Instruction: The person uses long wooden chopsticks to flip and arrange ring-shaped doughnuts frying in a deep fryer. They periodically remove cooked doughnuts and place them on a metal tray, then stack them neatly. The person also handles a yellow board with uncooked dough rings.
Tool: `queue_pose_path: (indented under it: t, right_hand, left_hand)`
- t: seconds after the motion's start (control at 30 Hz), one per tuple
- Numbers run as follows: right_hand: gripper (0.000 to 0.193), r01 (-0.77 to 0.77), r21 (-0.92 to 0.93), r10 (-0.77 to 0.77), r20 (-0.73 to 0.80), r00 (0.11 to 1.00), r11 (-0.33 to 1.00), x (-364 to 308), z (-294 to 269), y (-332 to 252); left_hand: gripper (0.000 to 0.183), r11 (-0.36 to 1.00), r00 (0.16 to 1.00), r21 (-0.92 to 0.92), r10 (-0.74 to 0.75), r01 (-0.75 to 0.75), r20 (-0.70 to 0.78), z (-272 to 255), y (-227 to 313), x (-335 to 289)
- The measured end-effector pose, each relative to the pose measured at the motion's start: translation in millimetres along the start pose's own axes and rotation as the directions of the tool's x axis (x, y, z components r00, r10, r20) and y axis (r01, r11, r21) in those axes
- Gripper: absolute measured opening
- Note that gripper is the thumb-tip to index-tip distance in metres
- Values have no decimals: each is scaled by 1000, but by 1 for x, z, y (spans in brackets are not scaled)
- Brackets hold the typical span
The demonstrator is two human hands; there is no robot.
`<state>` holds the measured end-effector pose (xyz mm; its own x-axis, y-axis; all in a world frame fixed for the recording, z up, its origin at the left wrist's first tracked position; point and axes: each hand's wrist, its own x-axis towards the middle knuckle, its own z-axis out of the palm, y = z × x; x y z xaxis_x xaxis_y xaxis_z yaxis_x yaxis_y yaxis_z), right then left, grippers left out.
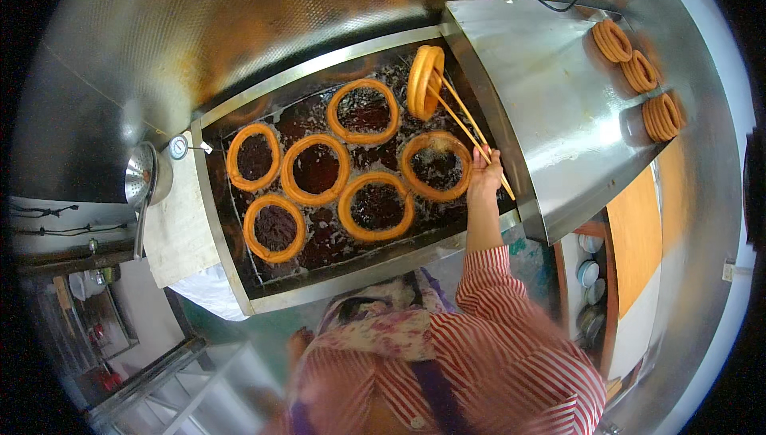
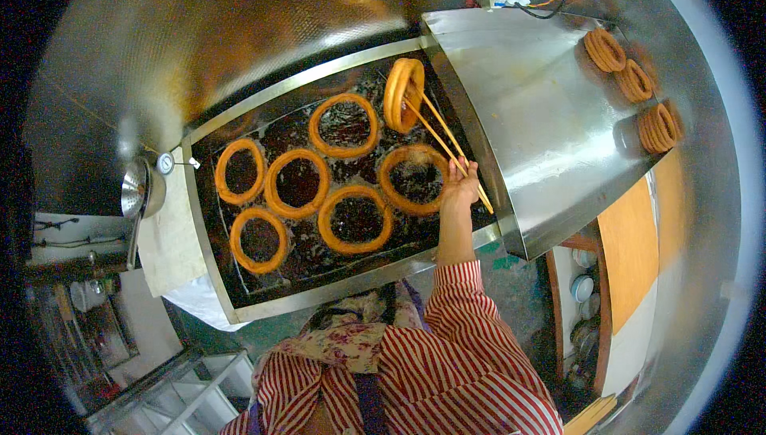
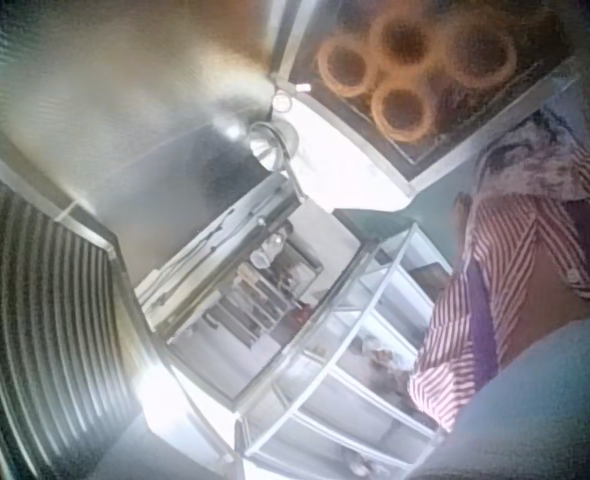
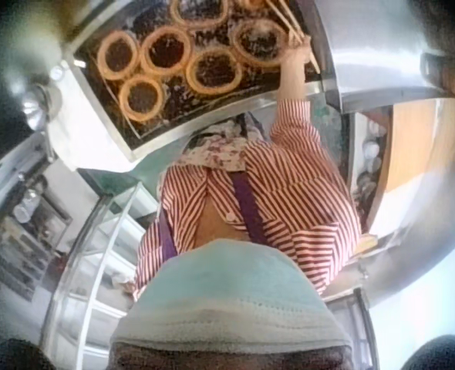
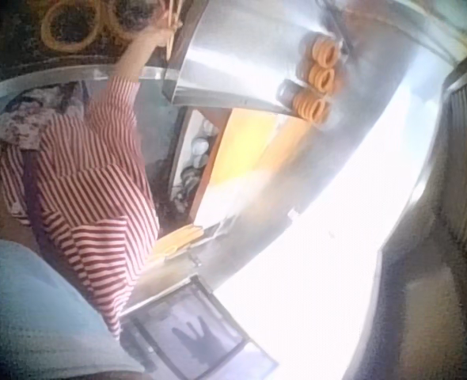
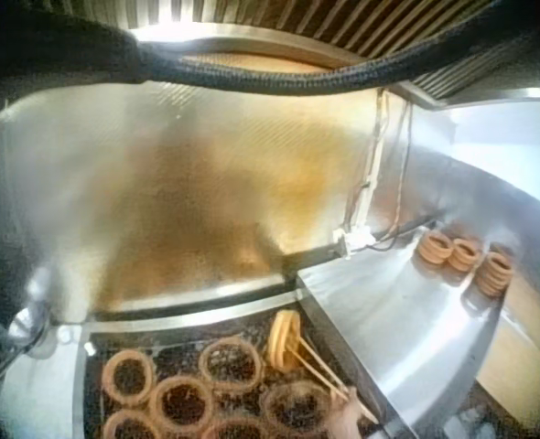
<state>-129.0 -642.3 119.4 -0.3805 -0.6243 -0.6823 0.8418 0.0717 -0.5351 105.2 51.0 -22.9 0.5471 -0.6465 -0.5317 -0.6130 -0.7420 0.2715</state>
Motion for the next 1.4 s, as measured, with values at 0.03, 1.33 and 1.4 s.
queue_pose_path:
  t: [0.03, 1.33, 1.4]
  right_hand:
    - [27, 7, 7, -7, 13, 1000, 1000, -12, -3, -10]
    - [20, 961, -117, 187, 980, 71, 251, -119, 47, 16]
    - [19, 976, -113, 232, 970, 68, 186, -110, 49, 14]
  left_hand:
    - [21, 1000, 1000, 9, -24, 24, 2, 1, 0, 6]
    - [20, 955, 955, -255, 77, -154, -286, 30, 62, -14]
    - [20, 957, 942, -233, 95, -176, -321, 22, 77, -17]
